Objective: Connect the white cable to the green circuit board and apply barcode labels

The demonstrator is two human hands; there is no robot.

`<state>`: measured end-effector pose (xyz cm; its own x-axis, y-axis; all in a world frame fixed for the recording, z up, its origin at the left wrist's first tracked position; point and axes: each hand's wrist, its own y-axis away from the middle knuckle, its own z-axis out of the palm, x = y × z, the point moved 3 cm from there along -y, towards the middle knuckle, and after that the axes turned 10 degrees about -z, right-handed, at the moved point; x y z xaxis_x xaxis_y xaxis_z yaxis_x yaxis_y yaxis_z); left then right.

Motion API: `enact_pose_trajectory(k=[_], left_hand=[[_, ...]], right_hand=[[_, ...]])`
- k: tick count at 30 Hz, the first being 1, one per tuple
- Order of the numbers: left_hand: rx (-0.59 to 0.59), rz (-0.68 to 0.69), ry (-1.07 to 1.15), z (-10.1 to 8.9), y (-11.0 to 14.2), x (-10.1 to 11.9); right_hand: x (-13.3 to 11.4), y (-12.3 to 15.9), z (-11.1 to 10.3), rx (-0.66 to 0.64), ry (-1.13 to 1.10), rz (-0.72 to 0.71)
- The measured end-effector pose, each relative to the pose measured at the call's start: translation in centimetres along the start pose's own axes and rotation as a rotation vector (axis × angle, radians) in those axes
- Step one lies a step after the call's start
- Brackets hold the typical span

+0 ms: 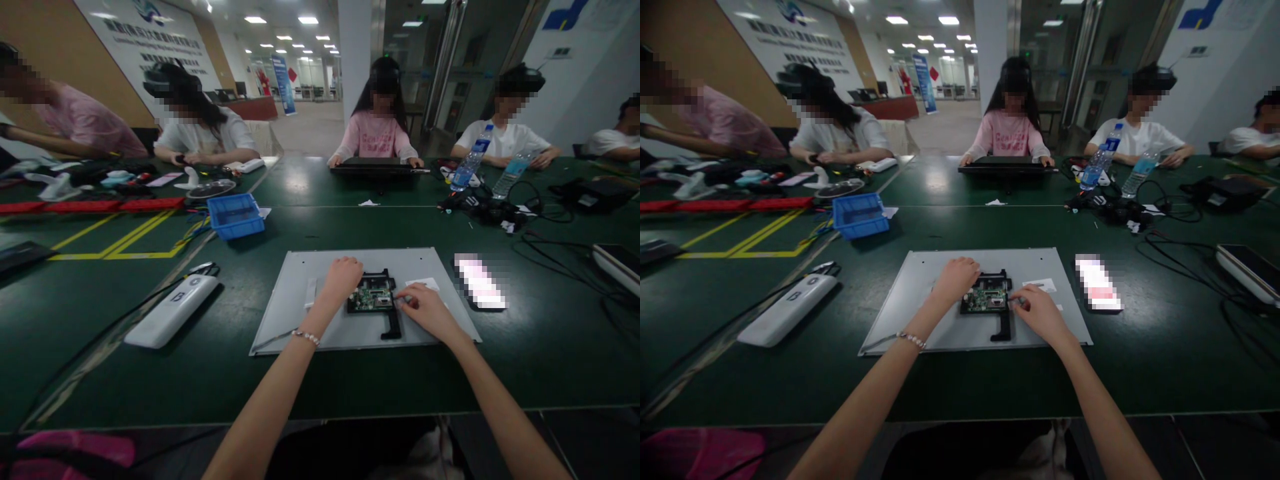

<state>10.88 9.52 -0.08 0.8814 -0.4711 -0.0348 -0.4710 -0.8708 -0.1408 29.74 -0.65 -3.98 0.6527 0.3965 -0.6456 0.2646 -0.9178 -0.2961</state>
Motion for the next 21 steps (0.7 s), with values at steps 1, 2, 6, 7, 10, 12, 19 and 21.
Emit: enact_pose_trajectory(k=[1, 2, 6, 7, 10, 12, 19, 21], left_hand=[[-0.008, -0.002, -0.008, 0.3, -0.3, 0.1], [-0.014, -0.005, -0.015, 0.6, -0.5, 0.1], [-0.033, -0.019, -0.027, 1.3, -0.8, -0.3], [-0.036, -0.024, -0.025, 1.3, -0.8, -0.4], [-0.039, -0.042, -0.006, 1.3, -0.8, -0.5], [-0.04, -0.06, 0.016, 1.3, -1.0, -0.5], [-0.064, -0.16, 0.108, 1.9, -2.8, -1.7], [-0.081, -0.176, 0.138, 2.2, -3.4, -2.0]], right_hand=[[0.0, 0.0, 0.0, -0.003, -0.003, -0.001], [-0.1, 0.0, -0.1, -0.003, -0.006, -0.002], [0.0, -0.1, -0.1, -0.012, -0.017, 0.007], [0.1, -0.1, -0.1, -0.014, -0.019, 0.012], [0.2, -0.1, -0.1, -0.024, -0.031, 0.022], [0.2, -0.1, -0.1, -0.029, -0.031, 0.025], [0.2, -0.1, -0.2, -0.035, -0.032, 0.03], [0.3, 0.0, -0.1, -0.032, -0.038, 0.035]])
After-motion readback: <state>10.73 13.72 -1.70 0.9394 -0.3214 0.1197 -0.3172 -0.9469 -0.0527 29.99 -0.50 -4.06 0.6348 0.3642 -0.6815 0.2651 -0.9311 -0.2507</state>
